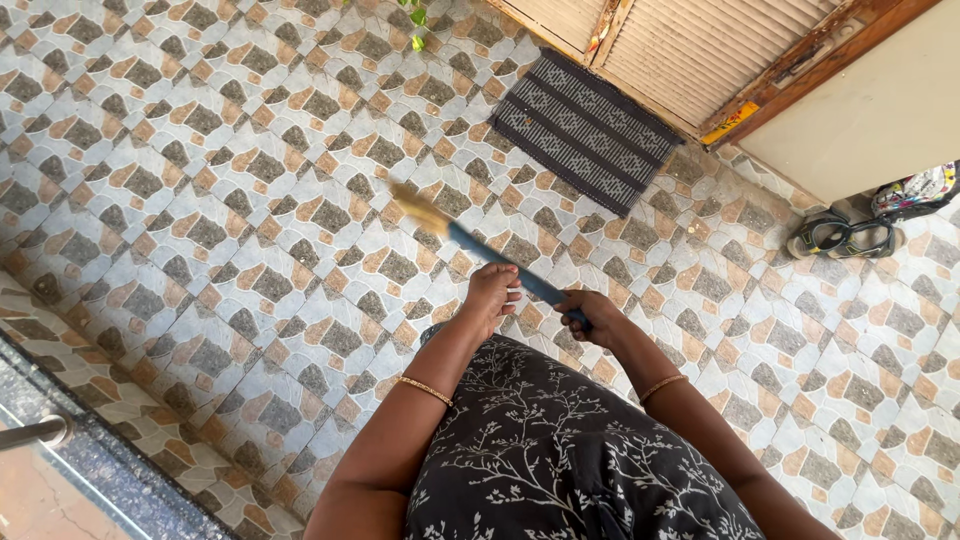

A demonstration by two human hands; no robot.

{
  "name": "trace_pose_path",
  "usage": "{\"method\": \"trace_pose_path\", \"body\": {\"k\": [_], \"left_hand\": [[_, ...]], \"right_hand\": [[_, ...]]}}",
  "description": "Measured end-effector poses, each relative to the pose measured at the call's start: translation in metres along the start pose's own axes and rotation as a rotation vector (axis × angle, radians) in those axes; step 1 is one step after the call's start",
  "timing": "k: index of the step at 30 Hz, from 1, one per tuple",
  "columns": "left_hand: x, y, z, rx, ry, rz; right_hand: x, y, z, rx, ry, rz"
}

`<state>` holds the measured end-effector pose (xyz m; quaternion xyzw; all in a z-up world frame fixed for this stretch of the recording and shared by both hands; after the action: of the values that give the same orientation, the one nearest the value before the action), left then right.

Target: The person sweeps the tiled floor of a balcony using a broom, gathering dust and small debris into a pile. They move across the balcony surface while avoiding objects like a floor mat and potted plants.

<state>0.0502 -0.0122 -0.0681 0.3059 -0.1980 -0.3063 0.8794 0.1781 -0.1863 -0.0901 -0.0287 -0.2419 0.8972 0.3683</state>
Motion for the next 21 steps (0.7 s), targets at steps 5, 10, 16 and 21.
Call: {"method": "trace_pose_path", "body": {"k": [5, 10, 16, 21], "left_hand": [[-0.004, -0.002, -0.006, -0.054, -0.012, -0.026], [-0.008, 0.004, -0.023, -0.021, -0.053, 0.008], [-0.013, 0.032, -0.048, 0.011, -0.096, 0.032], [-0.016, 0.074, -0.073, 0.049, -0.145, 0.054]], "right_hand": [[-0.014, -0.004, -0.011, -0.023, 0.156, -0.015], [-0.008, 0.011, -0.039, 0.115, 0.216, 0.091], [0.026, -0.031, -0.041, 0.118, -0.025, -0.197], [0.069, -0.083, -0.013, 0.023, -0.130, -0.066]]}}
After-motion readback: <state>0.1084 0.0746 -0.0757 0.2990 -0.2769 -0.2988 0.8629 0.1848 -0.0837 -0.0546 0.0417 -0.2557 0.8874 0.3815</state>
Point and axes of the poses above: each hand's wrist, its own z-axis away from the middle knuckle, its own x-axis out of the palm, y = z × x, the point moved 7 cm from there along -z, towards the middle knuckle, and after that the axes turned 1 degree about z, right-handed, at the moved point
